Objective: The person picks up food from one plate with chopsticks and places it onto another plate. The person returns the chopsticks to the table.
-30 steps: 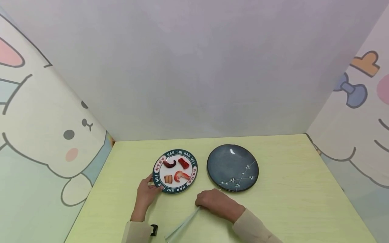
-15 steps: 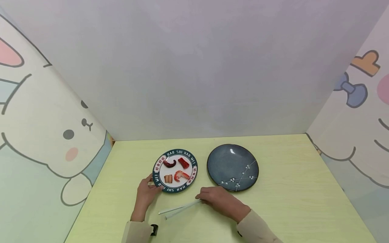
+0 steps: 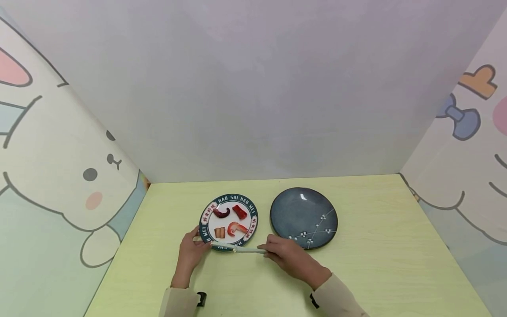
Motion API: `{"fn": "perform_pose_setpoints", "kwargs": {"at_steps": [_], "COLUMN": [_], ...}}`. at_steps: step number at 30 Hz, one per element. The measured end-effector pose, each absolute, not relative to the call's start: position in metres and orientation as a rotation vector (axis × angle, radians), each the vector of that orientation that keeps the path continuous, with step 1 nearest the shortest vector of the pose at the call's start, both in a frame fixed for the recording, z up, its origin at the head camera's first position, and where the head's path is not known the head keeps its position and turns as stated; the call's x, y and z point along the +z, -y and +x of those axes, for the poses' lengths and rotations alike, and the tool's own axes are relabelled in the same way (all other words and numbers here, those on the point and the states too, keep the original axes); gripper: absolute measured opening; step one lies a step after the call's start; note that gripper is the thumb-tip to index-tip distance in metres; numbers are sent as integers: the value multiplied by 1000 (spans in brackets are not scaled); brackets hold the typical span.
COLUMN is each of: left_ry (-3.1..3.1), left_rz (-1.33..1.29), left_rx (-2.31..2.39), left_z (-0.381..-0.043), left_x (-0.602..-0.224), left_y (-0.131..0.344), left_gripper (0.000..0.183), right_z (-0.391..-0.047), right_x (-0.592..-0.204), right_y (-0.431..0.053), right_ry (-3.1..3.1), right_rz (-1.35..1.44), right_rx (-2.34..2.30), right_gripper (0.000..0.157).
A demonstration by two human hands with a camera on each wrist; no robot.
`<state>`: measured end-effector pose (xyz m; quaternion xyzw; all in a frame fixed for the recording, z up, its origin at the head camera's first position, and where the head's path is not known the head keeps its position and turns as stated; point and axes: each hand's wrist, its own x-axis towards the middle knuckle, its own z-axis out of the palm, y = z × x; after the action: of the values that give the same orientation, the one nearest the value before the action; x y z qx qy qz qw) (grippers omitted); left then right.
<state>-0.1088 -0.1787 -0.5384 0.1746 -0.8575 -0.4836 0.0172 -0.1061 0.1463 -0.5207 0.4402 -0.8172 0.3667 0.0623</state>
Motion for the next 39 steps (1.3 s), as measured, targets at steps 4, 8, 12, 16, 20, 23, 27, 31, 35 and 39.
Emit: {"fn": "perform_pose_setpoints", "kwargs": {"at_steps": [4, 8, 12, 16, 20, 23, 27, 31, 35, 39], "left_ry": [2660, 2664, 2671, 2673, 2671, 2671, 2671, 2669, 2668, 2665], "left_rz": [550, 544, 551, 557, 555, 549, 543, 546, 556, 554], "left_rx": [-1516, -1507, -1498, -1493, -1490, -1486, -1482, -1485, -1487, -1487], "left_z": [-109, -110, -110, -109, -109, -109, -109, -109, -108, -108], "left_x": [-539, -538, -538, -538, -538, -538, -538, -538, -538, -538], "left_y": [179, 179, 179, 178, 178, 178, 178, 178, 177, 178], "left_gripper": [77, 77, 77, 77, 77, 77, 76, 76, 76, 76], "right_z": [-106, -105, -104, -102, -101, -101, -100, -98, -96, -96], "right_x": [-522, -525, -527, -528, -527, -526, -526, -523, -521, -522], "right_y": [-146, -145, -145, -146, -146, -146, -146, -146, -146, -146], "right_ry": [2424, 2358, 2350, 2380, 2399, 2391, 2362, 2302, 2242, 2202], "right_rz": [1297, 1267, 1231, 1188, 1123, 1071, 1018, 995, 995, 990], "right_rx": [1138, 1195, 1297, 1415, 1530, 1585, 1660, 1737, 1786, 1820], "right_gripper": [23, 21, 21, 20, 20, 21, 19, 19, 18, 17]}}
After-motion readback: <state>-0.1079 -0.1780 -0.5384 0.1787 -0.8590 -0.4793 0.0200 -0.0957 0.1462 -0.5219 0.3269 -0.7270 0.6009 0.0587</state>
